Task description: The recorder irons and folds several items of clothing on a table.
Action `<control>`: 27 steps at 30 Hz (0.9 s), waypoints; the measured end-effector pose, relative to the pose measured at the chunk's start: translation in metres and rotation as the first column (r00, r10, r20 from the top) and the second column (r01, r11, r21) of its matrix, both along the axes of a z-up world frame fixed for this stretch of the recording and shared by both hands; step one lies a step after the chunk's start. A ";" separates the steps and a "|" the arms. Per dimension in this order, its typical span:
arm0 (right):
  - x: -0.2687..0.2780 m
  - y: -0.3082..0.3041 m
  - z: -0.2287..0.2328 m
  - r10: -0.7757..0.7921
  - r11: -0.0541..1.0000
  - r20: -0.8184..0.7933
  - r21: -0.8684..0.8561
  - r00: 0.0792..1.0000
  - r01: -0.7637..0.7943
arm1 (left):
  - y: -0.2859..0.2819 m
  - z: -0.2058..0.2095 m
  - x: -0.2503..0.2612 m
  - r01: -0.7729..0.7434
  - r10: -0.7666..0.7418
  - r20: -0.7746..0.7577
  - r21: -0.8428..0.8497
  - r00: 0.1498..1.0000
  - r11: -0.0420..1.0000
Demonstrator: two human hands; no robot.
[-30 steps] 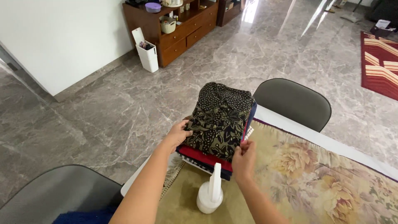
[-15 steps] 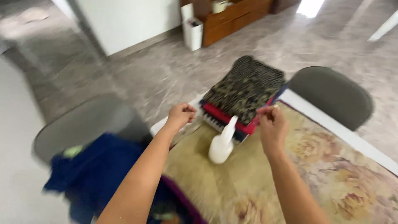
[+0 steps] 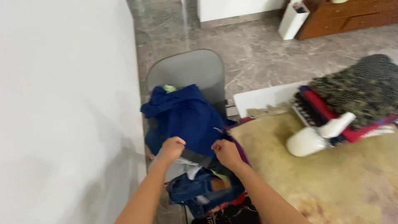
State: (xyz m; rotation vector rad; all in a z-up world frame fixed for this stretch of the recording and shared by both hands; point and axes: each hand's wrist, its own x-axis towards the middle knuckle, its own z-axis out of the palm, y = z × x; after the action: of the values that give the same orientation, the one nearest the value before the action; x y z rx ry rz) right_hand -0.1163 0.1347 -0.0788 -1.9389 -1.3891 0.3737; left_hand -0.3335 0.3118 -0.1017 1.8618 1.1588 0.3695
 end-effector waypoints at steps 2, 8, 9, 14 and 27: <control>-0.023 0.017 -0.003 -0.019 0.995 0.018 -0.096 1.000 0.021 | 0.002 -0.014 -0.007 -0.038 0.040 -0.042 0.051 0.998 0.998; -0.074 0.041 0.032 0.047 0.995 0.377 -0.100 0.925 -0.010 | 0.005 -0.040 -0.004 -0.171 0.174 -0.111 0.043 0.978 0.984; -0.074 0.043 0.028 0.050 0.994 0.442 -0.112 0.896 0.000 | 0.006 -0.036 0.000 -0.206 0.199 -0.085 -0.093 0.976 0.974; -0.050 0.060 0.000 -0.166 0.985 0.147 -0.029 0.975 0.172 | 0.017 0.015 0.008 -0.328 0.341 -0.035 -0.380 0.939 0.865; 0.021 -0.002 0.277 -0.302 0.882 -0.134 0.337 0.944 0.330 | 0.027 0.215 0.064 -0.182 -0.008 0.271 0.667 0.963 0.723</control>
State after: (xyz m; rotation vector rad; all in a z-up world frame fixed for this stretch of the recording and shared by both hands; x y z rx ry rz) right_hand -0.0949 0.1324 0.1986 -1.7840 -0.9838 0.0340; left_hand -0.2693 0.3389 0.1135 2.2918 0.9965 1.2038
